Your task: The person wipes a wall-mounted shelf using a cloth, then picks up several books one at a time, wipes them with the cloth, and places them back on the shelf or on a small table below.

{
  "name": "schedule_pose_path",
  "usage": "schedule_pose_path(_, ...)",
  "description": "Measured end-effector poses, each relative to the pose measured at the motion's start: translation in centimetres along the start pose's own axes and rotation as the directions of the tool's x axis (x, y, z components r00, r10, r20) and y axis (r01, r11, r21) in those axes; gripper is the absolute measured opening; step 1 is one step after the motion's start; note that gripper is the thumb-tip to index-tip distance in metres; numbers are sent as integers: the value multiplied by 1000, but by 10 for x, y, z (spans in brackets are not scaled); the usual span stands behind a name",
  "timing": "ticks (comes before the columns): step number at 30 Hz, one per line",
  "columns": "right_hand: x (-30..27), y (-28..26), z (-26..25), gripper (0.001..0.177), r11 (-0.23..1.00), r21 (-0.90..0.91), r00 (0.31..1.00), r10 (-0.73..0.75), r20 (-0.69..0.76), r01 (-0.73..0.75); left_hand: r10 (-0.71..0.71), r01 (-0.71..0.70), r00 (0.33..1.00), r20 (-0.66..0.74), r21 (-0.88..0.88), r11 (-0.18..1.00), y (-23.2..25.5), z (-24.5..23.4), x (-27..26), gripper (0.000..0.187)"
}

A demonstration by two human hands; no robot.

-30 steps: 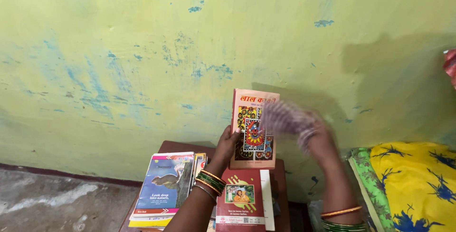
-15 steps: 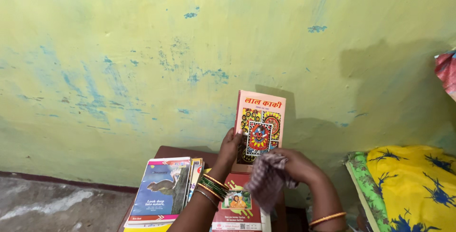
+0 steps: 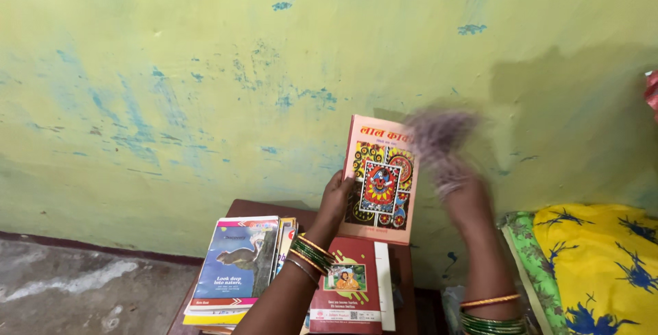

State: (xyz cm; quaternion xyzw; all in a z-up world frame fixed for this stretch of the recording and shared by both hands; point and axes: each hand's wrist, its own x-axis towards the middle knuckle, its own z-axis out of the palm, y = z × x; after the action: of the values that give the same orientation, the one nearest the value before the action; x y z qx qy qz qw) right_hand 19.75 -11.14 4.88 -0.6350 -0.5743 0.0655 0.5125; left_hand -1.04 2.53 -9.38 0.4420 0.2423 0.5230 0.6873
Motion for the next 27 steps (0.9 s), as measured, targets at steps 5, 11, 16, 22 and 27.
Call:
schedule_pose_path(5, -16, -7, 21, 31, 911, -141, 687, 388, 615, -388, -3, 4, 1000, 11, -73, 997, 10, 4, 4, 25)
schedule_pose_path(11, 8, -33, -24, 31, 957, 210, 935, -120, -335, 198, -6, 6, 1000, -1, -36, 999, 16, -1, -3, 25)
schedule_pose_path(16, 14, -5, -27, 29, 856, 110, 624, -274, -732, 505, -49, 49, 999, -10, -67, 997, 14, 0, -2, 25)
schedule_pose_path(22, -12, 31, 47, 45, 976, -180, 833, 198, 516, -120, 119, -107, 988, 93, -127, 986, -11, 0, 19, 27)
schedule_pose_path(27, -8, 4, 15, 28, 976, 117, 865, 103, 491, -183, -26, 26, 1000, -2, -67, 997, 13, -1, 4, 30)
